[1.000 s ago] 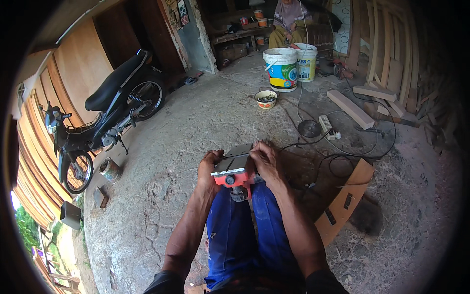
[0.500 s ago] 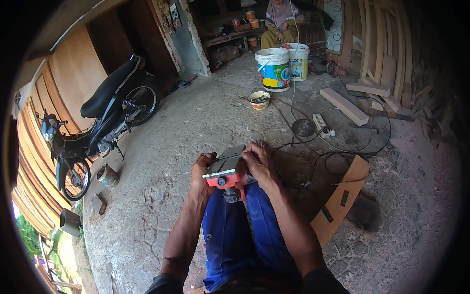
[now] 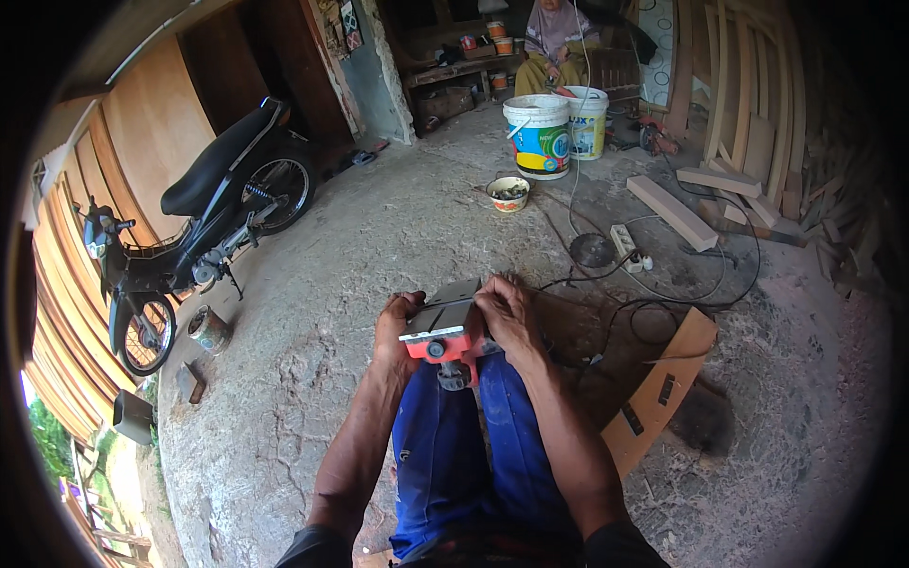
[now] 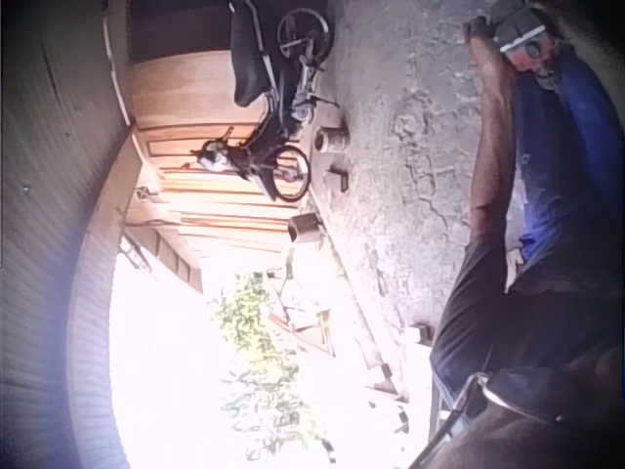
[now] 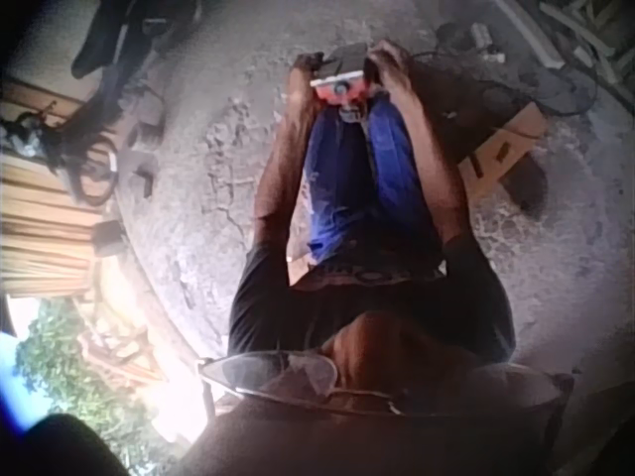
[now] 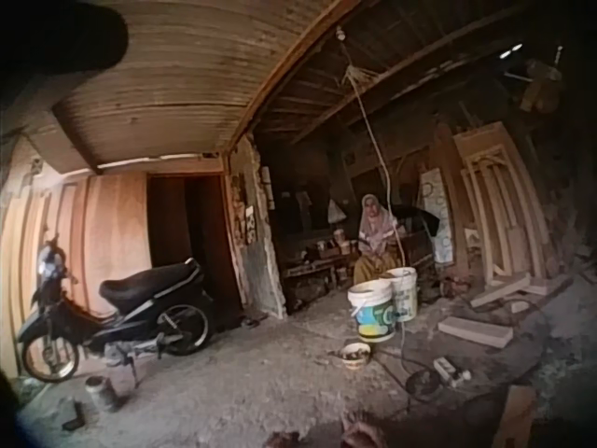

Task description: The person sits on the floor and assembles a red and silver metal device using a T-handle Allen key. They tighten screws on the device, remove their glasses, and continue adjusting the components.

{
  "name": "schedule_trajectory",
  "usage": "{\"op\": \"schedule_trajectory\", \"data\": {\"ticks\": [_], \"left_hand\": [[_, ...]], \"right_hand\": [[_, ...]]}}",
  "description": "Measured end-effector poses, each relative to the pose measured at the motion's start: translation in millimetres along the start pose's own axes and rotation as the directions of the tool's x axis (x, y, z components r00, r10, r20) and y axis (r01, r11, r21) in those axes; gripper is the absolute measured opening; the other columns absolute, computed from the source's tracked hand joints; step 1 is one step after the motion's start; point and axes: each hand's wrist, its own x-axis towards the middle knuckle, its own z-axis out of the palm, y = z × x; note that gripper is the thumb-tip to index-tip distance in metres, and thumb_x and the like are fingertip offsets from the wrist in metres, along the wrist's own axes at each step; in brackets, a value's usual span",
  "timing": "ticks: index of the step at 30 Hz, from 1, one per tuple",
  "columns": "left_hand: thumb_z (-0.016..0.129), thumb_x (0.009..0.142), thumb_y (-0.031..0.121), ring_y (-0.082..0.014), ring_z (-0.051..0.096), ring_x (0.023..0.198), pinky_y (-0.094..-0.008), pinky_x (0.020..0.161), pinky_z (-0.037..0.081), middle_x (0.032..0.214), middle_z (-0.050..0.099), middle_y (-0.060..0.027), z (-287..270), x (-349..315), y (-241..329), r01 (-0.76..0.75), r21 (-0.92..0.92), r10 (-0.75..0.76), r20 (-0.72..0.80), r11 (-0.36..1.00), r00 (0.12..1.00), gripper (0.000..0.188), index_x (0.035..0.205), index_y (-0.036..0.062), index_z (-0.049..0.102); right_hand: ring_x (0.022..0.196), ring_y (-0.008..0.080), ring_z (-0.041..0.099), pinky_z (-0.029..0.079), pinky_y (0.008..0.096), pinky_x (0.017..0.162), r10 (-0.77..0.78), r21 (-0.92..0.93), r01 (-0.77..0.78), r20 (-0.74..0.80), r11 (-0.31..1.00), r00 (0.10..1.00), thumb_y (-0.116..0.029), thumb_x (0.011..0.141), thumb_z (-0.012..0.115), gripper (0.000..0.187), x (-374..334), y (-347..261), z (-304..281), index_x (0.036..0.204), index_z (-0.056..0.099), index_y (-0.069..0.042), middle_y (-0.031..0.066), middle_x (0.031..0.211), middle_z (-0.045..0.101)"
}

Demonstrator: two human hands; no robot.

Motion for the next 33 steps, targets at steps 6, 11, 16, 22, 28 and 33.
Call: {"op": "schedule_trajectory", "data": {"ticks": [6,11,16,22,28,33], "left_hand": [[0.052,0.089,0.005,-0.0272,0.057,0.103,-0.0442,0.096,0.05,0.116,0.062,-0.014,8,-8,6,0.029,0.005,-0.029,-0.032,1.0,0.999,0.014,0.101,0.0045,0.059],[0.052,0.088,0.004,-0.0268,0.057,0.103,-0.0432,0.097,0.049,0.117,0.062,-0.0138,3,-4,1,0.005,-0.025,-0.005,-0.013,1.0,1.0,0.015,0.101,0.0052,0.059],[0.05,0.087,0.001,-0.0248,0.057,0.102,-0.041,0.094,0.05,0.113,0.062,-0.0117,4,-6,3,0.038,-0.045,-0.039,-0.025,0.998,0.999,0.012,0.095,0.0063,0.058],[0.052,0.093,0.006,-0.019,0.054,0.095,-0.0368,0.087,0.05,0.104,0.057,-0.0076,-4,-6,-4,-0.057,-0.069,0.061,0.052,0.996,0.997,0.019,0.111,0.0025,0.06],[0.049,0.096,0.012,-0.0192,0.055,0.099,-0.0376,0.09,0.05,0.106,0.057,-0.0081,-8,-9,-19,-0.111,-0.115,0.114,0.019,0.987,0.993,0.022,0.113,0.0043,0.06],[0.058,0.097,0.021,-0.0249,0.061,0.1,-0.0409,0.091,0.054,0.109,0.063,-0.0109,10,-14,-2,0.05,-0.19,-0.06,-0.046,0.981,0.997,0.026,0.117,0.0062,0.063]], "right_hand": [[0.082,0.0109,0.053,0.045,0.0293,0.081,0.023,0.022,-0.023,-0.008,1.0,1.0,-0.003,0.09,0.062,0.007,-1,3,-3,0.083,0.061,-0.002,0.0009,0.082,0.055],[0.107,0.0133,0.062,0.044,0.0293,0.104,0.028,0.124,-0.027,-0.005,0.992,1.0,-0.002,0.093,0.062,0.008,-3,-4,-1,0.085,0.064,-0.001,0.0058,0.099,0.068],[0.109,0.0134,0.063,0.045,0.0292,0.102,0.199,0.187,-0.18,-0.087,0.966,0.976,-0.012,0.096,0.066,0.008,-1,-18,-3,0.096,0.067,-0.003,0.0054,0.107,0.07],[0.129,0.0157,0.055,0.038,0.0335,0.113,0.444,-0.038,-0.444,0.151,0.895,0.883,-0.045,0.102,0.063,0.052,21,17,-39,0.142,0.063,-0.012,0.0047,0.139,0.064],[0.144,0.0208,0.046,0.027,0.0348,0.125,0.39,0.029,-0.394,0.106,0.918,0.915,-0.039,0.105,0.06,0.053,10,25,-33,0.136,0.062,0.003,0.0121,0.145,0.061],[0.126,0.0152,0.058,0.043,0.032,0.11,0.395,0.217,-0.386,0.004,0.896,0.919,-0.027,0.101,0.066,0.03,1,-4,-31,0.117,0.068,-0.002,0.0073,0.128,0.068]]}}
